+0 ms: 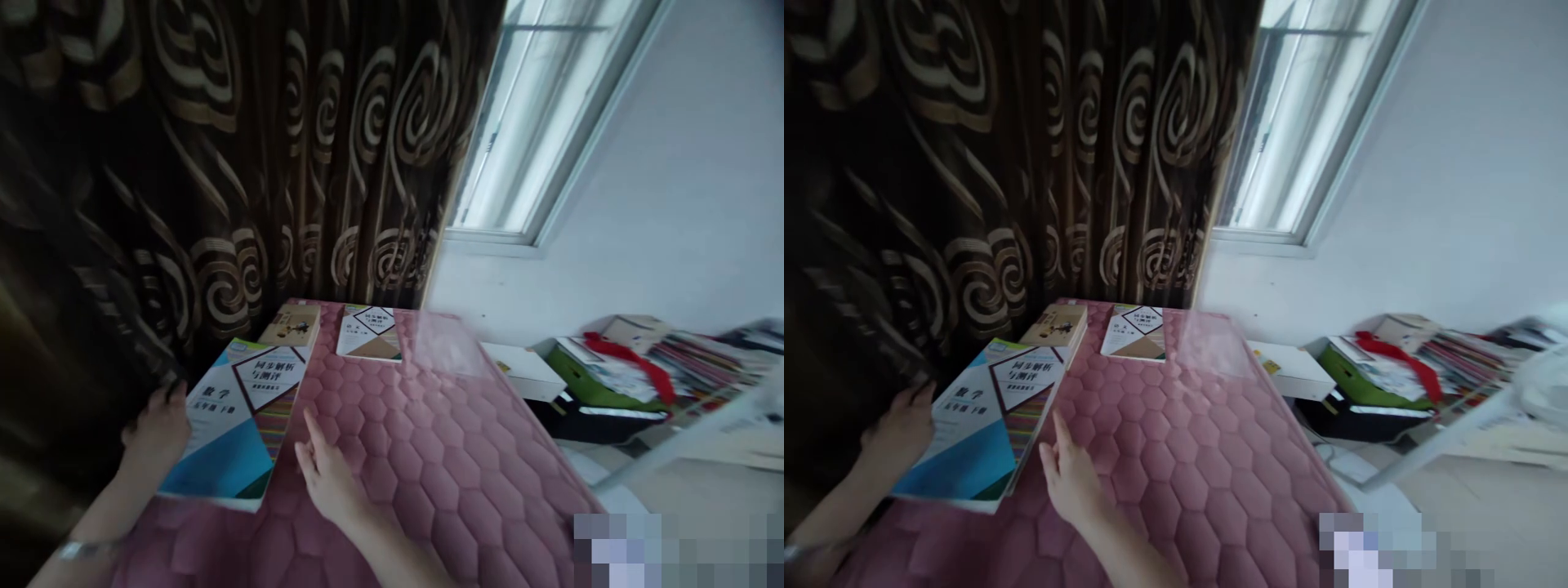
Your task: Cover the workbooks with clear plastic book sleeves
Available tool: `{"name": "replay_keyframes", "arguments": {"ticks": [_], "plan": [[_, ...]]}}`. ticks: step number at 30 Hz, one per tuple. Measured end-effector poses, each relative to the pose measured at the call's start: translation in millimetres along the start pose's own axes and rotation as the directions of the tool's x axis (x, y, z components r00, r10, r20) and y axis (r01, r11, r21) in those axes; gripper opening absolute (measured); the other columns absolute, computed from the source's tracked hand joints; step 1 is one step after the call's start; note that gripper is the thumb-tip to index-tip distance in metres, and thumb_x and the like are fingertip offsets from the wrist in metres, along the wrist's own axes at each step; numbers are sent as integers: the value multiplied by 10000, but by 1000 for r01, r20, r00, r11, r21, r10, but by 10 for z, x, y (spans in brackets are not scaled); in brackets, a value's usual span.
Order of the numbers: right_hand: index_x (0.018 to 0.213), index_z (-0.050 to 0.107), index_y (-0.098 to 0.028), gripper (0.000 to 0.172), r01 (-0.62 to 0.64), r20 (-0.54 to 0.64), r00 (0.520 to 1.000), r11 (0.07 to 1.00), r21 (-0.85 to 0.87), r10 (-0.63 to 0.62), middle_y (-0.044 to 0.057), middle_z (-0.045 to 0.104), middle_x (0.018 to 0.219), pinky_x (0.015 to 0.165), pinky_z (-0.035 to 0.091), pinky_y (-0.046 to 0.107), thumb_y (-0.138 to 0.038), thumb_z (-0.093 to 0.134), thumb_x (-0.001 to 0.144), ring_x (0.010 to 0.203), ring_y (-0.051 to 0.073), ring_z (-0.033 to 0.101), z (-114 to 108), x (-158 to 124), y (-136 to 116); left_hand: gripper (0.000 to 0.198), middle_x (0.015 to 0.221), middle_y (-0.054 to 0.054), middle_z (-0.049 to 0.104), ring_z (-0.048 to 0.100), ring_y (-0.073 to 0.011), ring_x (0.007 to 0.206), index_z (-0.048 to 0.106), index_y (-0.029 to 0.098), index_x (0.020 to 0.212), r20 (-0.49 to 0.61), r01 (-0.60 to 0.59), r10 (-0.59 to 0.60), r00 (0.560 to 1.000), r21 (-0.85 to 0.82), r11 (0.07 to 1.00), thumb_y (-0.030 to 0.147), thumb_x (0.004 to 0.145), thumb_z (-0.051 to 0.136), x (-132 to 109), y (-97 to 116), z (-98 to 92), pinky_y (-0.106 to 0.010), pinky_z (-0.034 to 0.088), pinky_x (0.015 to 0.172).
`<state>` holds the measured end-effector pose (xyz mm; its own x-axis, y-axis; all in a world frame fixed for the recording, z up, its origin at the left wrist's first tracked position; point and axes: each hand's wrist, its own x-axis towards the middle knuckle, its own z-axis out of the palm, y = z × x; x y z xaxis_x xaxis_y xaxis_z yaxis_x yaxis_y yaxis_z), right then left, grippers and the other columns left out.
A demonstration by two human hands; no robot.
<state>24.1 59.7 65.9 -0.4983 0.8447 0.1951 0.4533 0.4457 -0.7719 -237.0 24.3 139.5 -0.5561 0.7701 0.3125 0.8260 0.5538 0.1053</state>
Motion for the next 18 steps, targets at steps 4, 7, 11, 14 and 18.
{"name": "replay_keyframes", "arguments": {"ticks": [4,7,11,14,18], "plan": [[1311,606,-208,442,-49,-123,992,914,-402,-1,121,625,1279,1007,449,421,-202,443,900,1157,277,579,-589,-173,652,422,1414,-108,512,600,-328,1073,595,238,1274,-319,-292,256,913,-72,954,205,903,398,-562,683,6,-527,446,948],[1318,601,-181,438,-259,-199,964,791,-554,176,157,507,1427,1036,420,490,-221,473,902,1303,336,464,-983,-312,1052,523,1342,-46,599,583,-278,1152,665,339,1180,-159,-637,618,770,-145,757,66,820,402,-1077,1418,298,-469,454,968],[1389,531,-190,479,-262,-178,965,788,-557,194,132,447,1489,1095,356,502,-259,493,916,1370,330,392,-1210,-506,1273,485,1445,-86,520,557,-249,1233,625,256,1270,52,-689,715,697,-224,689,114,909,335,-1318,2190,781,-463,440,1019],[1276,633,-260,411,-195,-208,971,884,-424,114,58,537,1424,1105,369,416,-246,581,869,1329,273,459,-1341,-548,1335,437,1479,-108,478,508,-259,1301,601,226,1307,112,-663,705,701,-263,701,214,929,381,-1173,2407,1050,-476,384,1085],[1075,720,-236,269,-358,-418,880,894,-271,226,52,703,1131,944,499,300,-153,563,873,1047,199,649,-1839,-346,1607,440,1464,-89,498,483,-247,1330,585,231,1323,102,-652,719,688,-348,674,288,929,398,-1000,2378,1257,-493,320,1137]]}}
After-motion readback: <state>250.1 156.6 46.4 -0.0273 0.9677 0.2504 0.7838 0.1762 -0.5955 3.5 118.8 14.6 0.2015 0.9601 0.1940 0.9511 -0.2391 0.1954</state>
